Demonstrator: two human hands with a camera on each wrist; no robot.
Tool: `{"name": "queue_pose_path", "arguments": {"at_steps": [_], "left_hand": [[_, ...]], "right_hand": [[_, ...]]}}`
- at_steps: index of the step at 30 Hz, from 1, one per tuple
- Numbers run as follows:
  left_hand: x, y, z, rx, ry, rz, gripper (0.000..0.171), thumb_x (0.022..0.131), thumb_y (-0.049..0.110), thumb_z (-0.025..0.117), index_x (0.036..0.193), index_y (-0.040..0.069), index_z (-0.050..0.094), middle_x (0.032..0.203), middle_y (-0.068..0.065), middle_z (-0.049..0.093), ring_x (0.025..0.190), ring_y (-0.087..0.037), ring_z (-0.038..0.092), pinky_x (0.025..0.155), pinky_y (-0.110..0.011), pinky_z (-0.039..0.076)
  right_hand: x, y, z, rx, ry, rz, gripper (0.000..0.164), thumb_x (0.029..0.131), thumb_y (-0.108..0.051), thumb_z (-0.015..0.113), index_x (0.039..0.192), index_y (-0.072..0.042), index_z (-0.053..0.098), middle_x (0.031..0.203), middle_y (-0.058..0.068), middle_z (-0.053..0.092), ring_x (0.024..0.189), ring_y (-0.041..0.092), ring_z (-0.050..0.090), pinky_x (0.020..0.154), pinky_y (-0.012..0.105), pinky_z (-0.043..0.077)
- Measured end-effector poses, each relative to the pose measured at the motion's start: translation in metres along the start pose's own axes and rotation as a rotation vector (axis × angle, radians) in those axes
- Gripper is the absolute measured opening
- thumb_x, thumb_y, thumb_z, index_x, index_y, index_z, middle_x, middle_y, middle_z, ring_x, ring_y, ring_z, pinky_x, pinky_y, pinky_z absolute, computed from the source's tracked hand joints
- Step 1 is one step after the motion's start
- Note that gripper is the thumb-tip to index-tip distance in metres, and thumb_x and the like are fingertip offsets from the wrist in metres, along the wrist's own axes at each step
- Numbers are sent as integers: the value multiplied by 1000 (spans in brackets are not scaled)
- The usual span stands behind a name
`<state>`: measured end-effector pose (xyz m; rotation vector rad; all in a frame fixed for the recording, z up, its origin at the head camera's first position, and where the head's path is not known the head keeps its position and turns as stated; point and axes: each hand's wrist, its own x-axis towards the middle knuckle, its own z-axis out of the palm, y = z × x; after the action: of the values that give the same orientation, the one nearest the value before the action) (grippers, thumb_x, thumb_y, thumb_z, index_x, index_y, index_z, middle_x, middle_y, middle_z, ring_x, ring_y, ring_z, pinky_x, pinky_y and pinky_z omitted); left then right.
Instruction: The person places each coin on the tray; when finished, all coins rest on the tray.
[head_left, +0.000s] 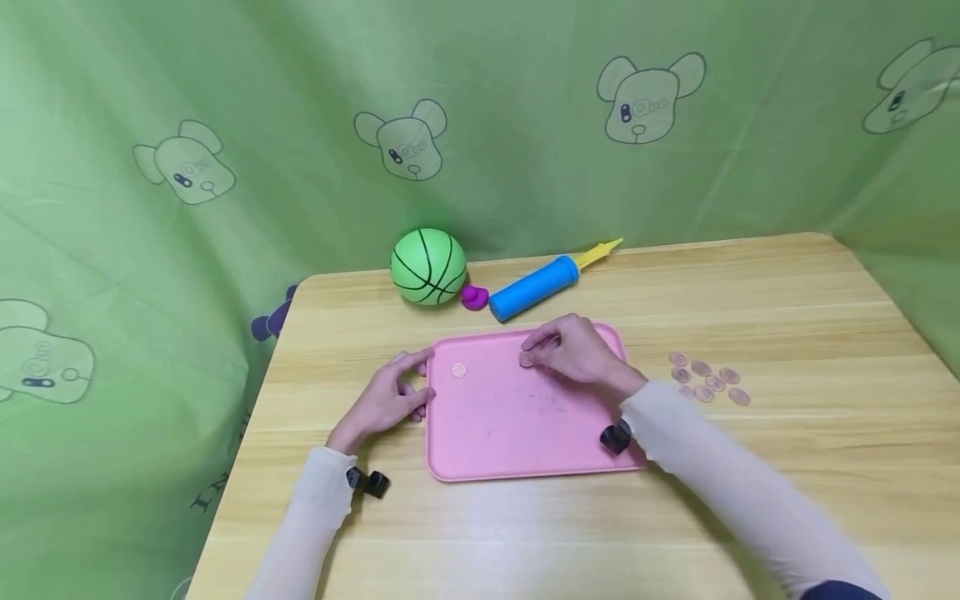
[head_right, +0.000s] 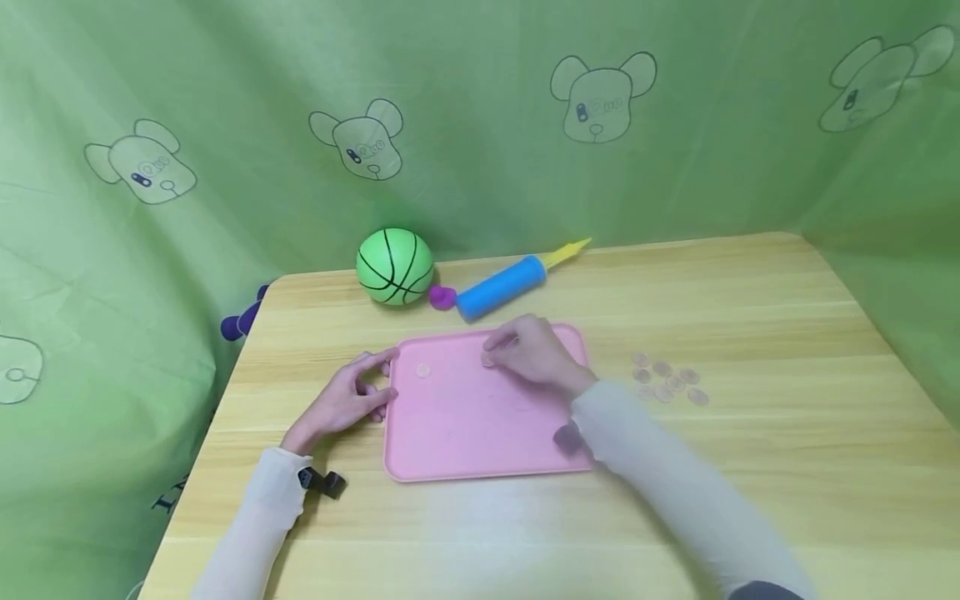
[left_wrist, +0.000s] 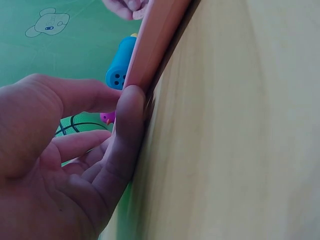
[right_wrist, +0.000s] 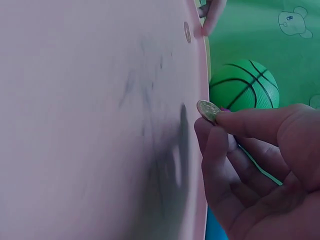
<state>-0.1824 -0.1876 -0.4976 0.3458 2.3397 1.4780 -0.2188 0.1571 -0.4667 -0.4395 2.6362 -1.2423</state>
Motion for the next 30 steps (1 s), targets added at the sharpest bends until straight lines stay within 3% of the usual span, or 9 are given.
{"name": "queue_pose_path", "arguments": {"at_steps": [7,12,23,30], "left_hand": [[-3,-1,-1,-3,11,8,74,99,-2,72,167,6,43,136,-20,53,68,-14,68,60,-31,70],[-1,-1,1,-10,12,6,74,99,-2,73,167,7,44,136,-19,53,69,-15,69,62,-30,71],[-1,1,1,-20,7,0,75,98,-3,73,167,7,44,136,-19,53,70,-16,69,63,-29,70],[-2,2,2,-25,7,-3,75,98,-3,73,167,7,44,136,-19,52,69,-15,68,62,-29,70]], "right_hand": [[18,-24,31,28,-17,27,14,94,-19,87,105,-12,86,98,2,84,83,16,71,76,28,60],[26,-30,46,-9,-12,-6,13,93,-17,87,104,-10,87,98,3,85,84,14,73,77,26,61],[28,-36,54,-62,-10,-20,11,95,-7,80,103,-8,87,97,6,85,92,19,78,89,36,67],[29,-35,57,-66,-5,-19,12,95,-5,78,102,-8,87,94,6,84,89,17,77,87,35,67]]}}
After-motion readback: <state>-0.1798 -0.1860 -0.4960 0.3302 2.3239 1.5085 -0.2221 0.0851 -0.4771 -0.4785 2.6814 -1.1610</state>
